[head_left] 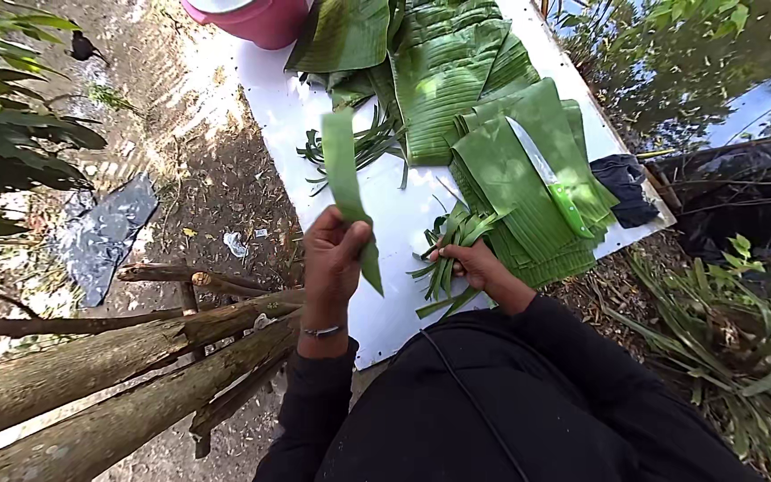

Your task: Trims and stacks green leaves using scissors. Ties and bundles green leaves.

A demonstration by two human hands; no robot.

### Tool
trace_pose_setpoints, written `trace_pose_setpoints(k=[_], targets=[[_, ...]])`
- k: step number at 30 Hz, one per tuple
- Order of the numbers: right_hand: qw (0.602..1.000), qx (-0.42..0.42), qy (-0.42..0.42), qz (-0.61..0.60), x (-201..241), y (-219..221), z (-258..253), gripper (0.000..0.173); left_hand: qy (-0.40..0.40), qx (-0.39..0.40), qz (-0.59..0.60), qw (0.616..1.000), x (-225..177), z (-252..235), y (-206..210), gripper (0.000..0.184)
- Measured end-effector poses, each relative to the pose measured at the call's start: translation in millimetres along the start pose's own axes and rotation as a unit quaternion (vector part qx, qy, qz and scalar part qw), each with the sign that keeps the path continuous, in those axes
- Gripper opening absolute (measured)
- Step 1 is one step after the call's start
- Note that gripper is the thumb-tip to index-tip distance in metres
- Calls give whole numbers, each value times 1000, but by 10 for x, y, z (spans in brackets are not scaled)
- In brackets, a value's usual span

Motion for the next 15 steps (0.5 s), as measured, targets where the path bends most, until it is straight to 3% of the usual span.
trace_pose_setpoints(k=[2, 6, 15], targets=[[999, 32, -5, -13, 7, 32, 20, 15, -113, -57, -84, 988, 487, -11, 13, 6], [997, 71, -34, -1, 33, 43, 59, 11, -255, -60, -116, 958, 1298, 24, 22, 6], [993, 61, -84, 51, 40, 116, 84, 3, -334, -67, -79, 937, 1391, 61, 48, 15]])
Point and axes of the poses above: each hand's wrist, its own z-axis away from the middle knuckle, its own y-axis out of the palm, x = y × z, the point moved 3 cm from there along -z, towards the middle knuckle, and after that the axes turned 8 degrees about -y, right-handed, at the moved point
